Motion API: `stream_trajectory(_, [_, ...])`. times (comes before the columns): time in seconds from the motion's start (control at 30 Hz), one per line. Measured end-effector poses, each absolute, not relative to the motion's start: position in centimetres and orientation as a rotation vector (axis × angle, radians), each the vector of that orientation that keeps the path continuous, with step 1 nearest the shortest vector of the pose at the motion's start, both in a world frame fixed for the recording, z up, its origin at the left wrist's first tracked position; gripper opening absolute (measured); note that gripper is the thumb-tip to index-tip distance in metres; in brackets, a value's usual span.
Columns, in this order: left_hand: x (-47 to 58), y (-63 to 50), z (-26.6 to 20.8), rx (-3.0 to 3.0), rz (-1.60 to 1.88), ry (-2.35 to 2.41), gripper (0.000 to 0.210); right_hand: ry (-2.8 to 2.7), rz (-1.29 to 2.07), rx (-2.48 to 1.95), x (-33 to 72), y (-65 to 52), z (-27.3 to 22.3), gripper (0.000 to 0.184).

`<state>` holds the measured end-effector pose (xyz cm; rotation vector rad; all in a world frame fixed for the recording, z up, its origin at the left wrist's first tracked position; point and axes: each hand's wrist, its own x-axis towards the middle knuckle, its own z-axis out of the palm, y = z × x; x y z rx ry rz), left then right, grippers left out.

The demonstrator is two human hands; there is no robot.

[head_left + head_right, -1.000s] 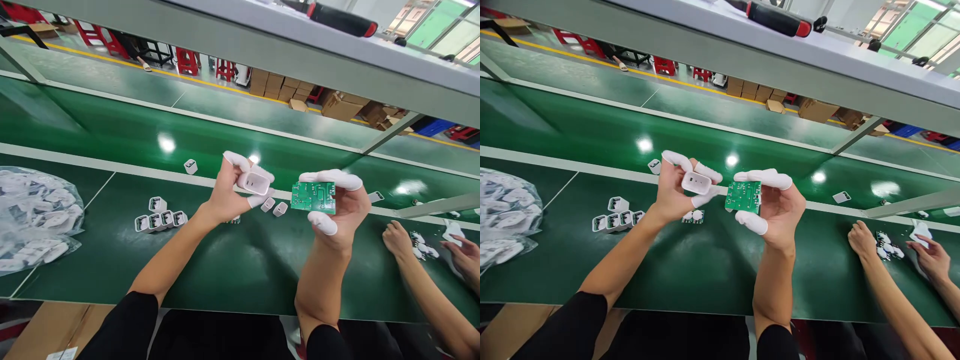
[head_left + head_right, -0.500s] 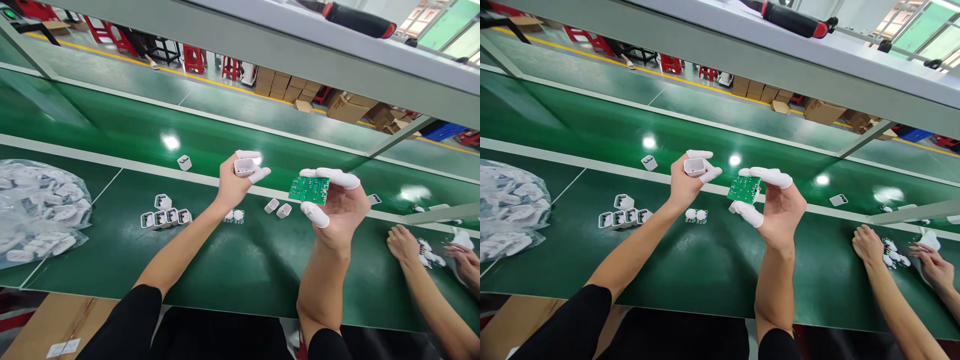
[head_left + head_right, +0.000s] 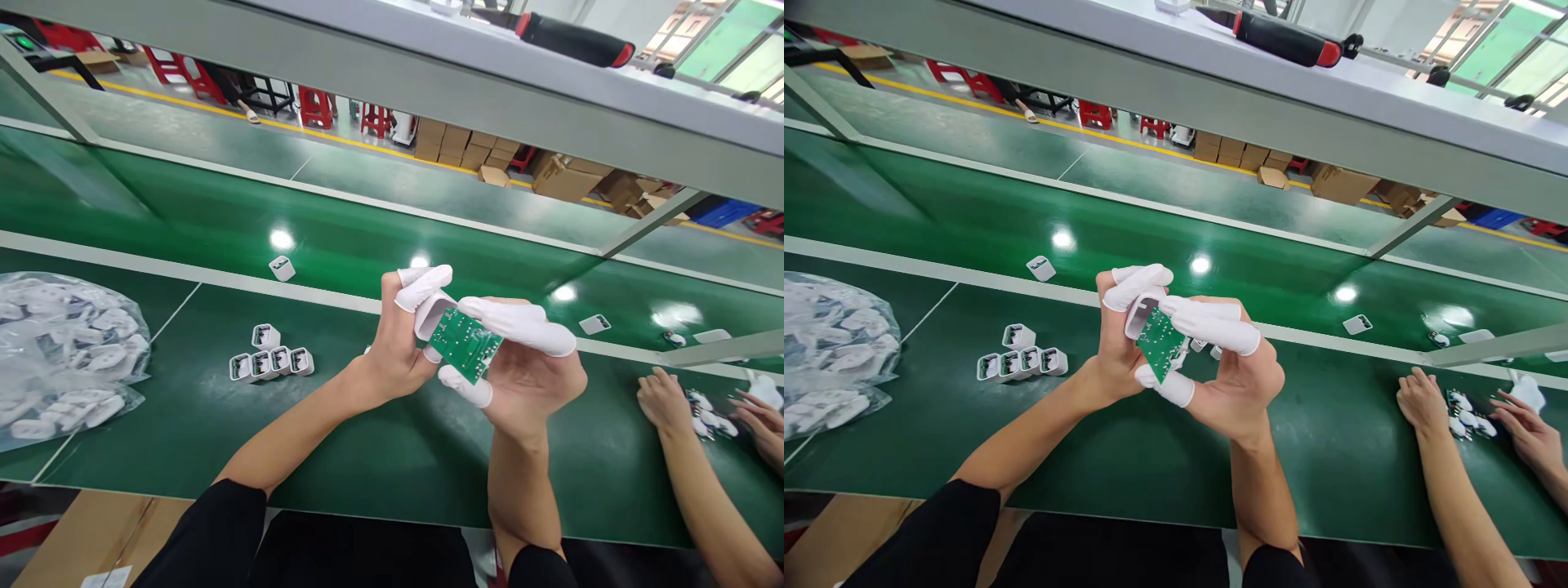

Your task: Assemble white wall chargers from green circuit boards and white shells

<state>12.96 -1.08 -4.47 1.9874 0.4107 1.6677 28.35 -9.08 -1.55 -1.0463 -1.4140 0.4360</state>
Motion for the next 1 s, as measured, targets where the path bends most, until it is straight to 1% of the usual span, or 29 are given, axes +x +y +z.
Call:
stream_trajectory(0.1, [13.0, -1.3, -4.2, 1.99, 1.691, 0.387, 0.072, -1.38, 0.205, -0.905, 27.3, -8.8, -1.1, 0.067])
stream_trajectory(0.17, [13.0, -1.3, -4.0, 2.017, 1.715, 0.386, 0.069, -1.406, 0.156, -0.835, 27.0, -8.6, -0.8, 0.065])
stream_trajectory(0.33, [13.2, -0.9, -4.0, 2.147, 1.826, 0.392, 0.07, -1.488, 0.051, -0.75, 27.1, -8.2, -0.6, 0.065])
stream_trajectory(0.5, [13.2, -0.8, -4.0, 2.203, 1.856, 0.415, 0.065, -1.531, 0.029, -0.745, 27.5, -8.1, -0.7, 0.066])
stream_trajectory(0.7, [13.2, -0.8, -4.2, 2.193, 1.829, 0.415, 0.066, -1.55, 0.021, -0.761, 27.7, -8.1, -0.7, 0.068])
stream_trajectory(1.0, [13.3, -1.0, -4.1, 2.157, 1.805, 0.404, 0.067, -1.525, -0.02, -0.821, 27.6, -8.3, -0.7, 0.061])
